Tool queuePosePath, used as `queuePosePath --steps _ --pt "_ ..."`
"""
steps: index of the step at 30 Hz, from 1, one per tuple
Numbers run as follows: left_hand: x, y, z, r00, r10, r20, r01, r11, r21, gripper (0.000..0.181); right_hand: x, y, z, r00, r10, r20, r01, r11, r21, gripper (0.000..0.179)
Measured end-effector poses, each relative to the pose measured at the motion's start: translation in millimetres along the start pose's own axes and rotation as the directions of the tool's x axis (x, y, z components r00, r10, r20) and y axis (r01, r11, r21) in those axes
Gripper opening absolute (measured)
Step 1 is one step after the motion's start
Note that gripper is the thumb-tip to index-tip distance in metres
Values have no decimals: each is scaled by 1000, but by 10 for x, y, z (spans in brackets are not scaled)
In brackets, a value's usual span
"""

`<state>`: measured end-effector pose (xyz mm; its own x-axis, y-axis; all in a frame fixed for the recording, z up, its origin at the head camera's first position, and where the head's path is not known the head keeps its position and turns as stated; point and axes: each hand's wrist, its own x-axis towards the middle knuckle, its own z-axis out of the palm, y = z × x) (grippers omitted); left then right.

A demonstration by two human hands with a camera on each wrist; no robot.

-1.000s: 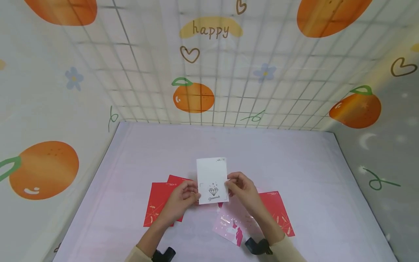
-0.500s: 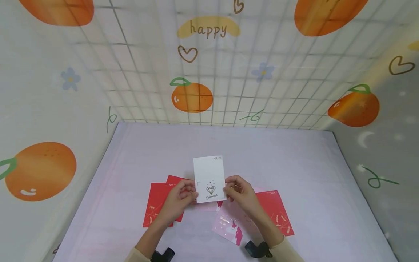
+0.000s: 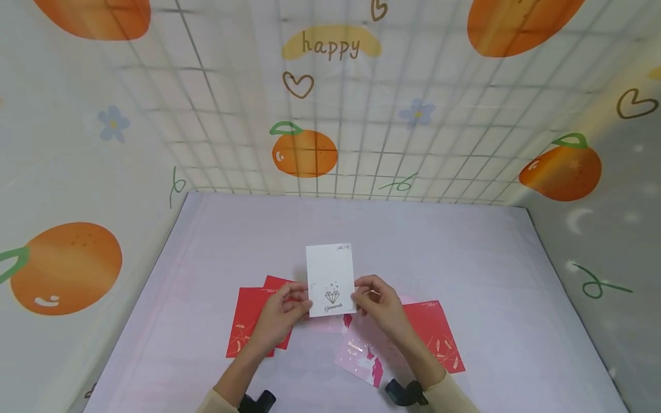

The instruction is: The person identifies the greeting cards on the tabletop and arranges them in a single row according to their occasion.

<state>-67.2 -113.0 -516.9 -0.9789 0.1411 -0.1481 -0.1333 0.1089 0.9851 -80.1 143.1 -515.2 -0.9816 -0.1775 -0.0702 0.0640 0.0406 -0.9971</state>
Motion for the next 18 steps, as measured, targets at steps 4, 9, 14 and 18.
queuePosePath --steps 4,9,14,18 --pt "32 1 -14 1000 15 -21 -15 1000 20 39 27 -13 18 1000 -6 -10 6 1000 -11 21" --pt "118 43 -66 998 45 -33 -44 999 31 38 98 -49 67 999 -7 -42 5 999 -44 24" --pt "211 124 -153 998 45 -48 -45 999 14 36 234 -72 144 997 -24 -74 19 997 -71 25" --pt "287 193 -248 997 59 -55 -56 997 53 36 364 -89 216 995 -63 -78 57 996 -69 25"
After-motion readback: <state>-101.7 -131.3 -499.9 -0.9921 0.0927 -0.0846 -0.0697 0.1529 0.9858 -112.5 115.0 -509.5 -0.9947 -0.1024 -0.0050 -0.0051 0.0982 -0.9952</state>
